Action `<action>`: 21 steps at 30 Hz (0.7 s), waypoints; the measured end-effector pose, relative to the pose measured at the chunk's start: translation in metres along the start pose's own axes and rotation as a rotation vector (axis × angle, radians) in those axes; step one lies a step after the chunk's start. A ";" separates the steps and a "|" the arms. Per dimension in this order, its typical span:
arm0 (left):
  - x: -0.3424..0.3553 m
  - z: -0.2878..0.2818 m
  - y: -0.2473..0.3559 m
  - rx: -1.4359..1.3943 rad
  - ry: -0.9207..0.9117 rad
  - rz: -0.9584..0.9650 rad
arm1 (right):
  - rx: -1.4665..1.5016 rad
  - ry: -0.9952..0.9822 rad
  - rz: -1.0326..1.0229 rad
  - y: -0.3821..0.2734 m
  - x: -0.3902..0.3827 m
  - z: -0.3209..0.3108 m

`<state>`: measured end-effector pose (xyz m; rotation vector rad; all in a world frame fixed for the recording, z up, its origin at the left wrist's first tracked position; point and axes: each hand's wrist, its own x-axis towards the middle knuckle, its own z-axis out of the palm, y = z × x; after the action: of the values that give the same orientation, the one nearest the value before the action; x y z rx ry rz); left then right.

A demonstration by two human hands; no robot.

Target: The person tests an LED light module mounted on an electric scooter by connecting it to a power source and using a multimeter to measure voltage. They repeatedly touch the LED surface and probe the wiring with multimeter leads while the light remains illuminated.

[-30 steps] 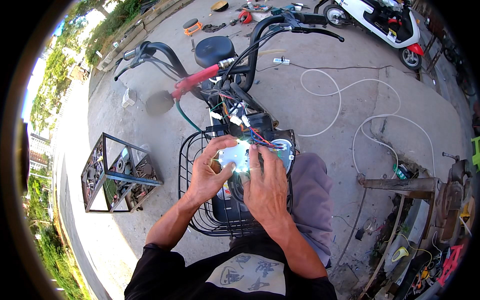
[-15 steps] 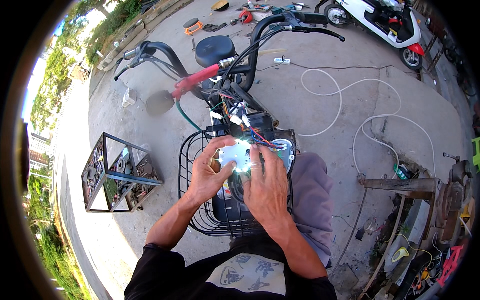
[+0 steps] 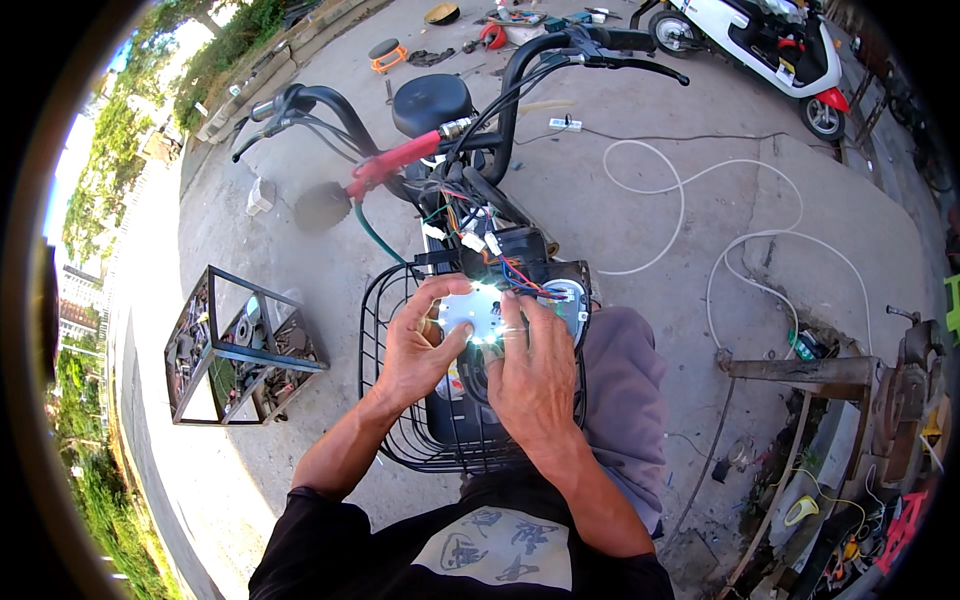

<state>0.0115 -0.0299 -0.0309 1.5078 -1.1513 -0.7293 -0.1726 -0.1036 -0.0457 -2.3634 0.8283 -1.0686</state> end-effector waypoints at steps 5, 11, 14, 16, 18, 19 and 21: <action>0.000 0.002 0.001 -0.002 0.021 0.009 | 0.057 0.002 0.047 -0.001 0.004 0.001; -0.001 0.004 0.011 -0.070 0.025 -0.123 | 0.098 0.044 0.053 0.000 0.006 0.006; -0.001 0.005 0.007 -0.096 0.039 -0.092 | 0.134 0.055 0.074 0.001 0.006 0.007; 0.001 0.007 0.013 -0.108 0.044 -0.072 | 0.155 0.083 0.072 0.002 0.006 0.009; 0.003 0.006 0.015 -0.081 0.049 -0.046 | 0.174 0.097 0.073 0.003 0.005 0.011; 0.004 0.005 0.016 -0.068 0.052 -0.033 | 0.182 0.098 0.075 0.004 0.004 0.011; 0.007 0.003 0.020 -0.040 0.021 -0.042 | 0.196 0.093 0.088 0.005 0.004 0.011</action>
<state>0.0060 -0.0370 -0.0115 1.5068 -1.0868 -0.7589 -0.1638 -0.1083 -0.0537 -2.1107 0.8121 -1.1745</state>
